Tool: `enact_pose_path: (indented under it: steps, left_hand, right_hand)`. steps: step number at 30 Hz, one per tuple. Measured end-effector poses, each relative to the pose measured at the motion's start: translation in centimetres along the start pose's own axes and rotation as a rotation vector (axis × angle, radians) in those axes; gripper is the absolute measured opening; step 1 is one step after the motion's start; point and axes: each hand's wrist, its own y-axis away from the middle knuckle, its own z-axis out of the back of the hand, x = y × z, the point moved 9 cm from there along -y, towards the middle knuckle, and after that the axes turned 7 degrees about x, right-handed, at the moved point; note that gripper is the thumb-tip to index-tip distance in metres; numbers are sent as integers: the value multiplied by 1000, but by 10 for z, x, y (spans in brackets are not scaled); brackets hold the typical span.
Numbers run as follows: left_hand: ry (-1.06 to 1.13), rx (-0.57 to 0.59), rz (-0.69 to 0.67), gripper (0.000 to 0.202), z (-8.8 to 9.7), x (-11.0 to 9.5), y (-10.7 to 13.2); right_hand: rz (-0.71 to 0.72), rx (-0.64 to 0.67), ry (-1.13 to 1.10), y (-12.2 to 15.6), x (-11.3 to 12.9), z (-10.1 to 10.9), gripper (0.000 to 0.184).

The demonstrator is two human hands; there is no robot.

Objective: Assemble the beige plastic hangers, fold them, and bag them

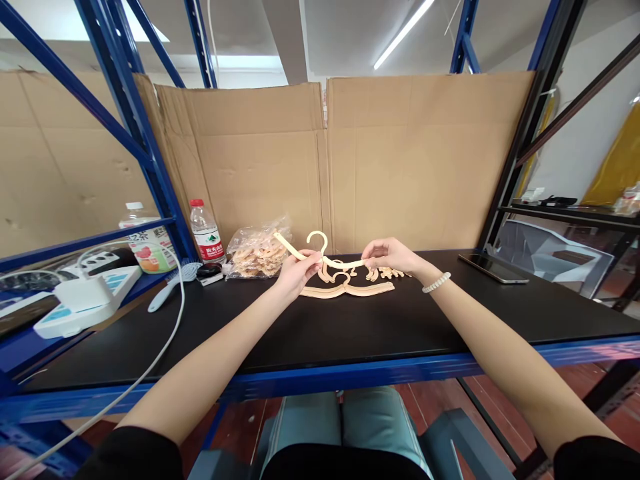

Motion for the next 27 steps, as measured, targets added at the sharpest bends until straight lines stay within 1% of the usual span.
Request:
enact_pose_path:
  steps: [4, 7, 9, 11, 15, 17, 19, 21, 22, 24, 26, 27]
  left_hand:
    - [25, -17, 6, 14, -2, 0, 3]
    - [35, -52, 43, 11, -1, 3, 3]
    - [33, -75, 84, 9, 3, 6, 1]
    - [27, -89, 109, 9, 8, 5, -2]
    - [14, -93, 99, 14, 22, -5, -9]
    - [-1, -87, 91, 17, 29, -12, -12]
    - [-70, -60, 69, 19, 35, -19, -14]
    - [-259, 7, 10, 20, 36, -29, -17]
    - [-412, 53, -40, 21, 33, -35, -17]
    - [-786, 173, -158, 19, 21, -45, -15]
    - [-1133, 313, -242, 13, 5, -46, -10]
    - [-1251, 374, -256, 10, -1, -44, -8]
  right_hand:
    - [-6, 107, 240, -4, 3, -22, 32]
    - [2, 121, 373, -5, 3, -27, 26]
    - [-21, 114, 429, -4, 0, -23, 22]
    - [-58, 88, 475, -2, -4, -12, 19]
    - [-107, 8, 568, 2, -8, 14, 19]
    - [-121, -13, 593, 4, -9, 22, 22]
    - [-120, -28, 603, 5, -10, 28, 25]
    - [-123, -45, 607, 6, -10, 32, 27]
    - [-127, -54, 611, 7, -9, 33, 28]
    - [-140, -60, 630, 8, -9, 34, 29]
    - [-155, -44, 643, 8, -9, 32, 28]
    - [-161, -22, 639, 8, -9, 30, 27]
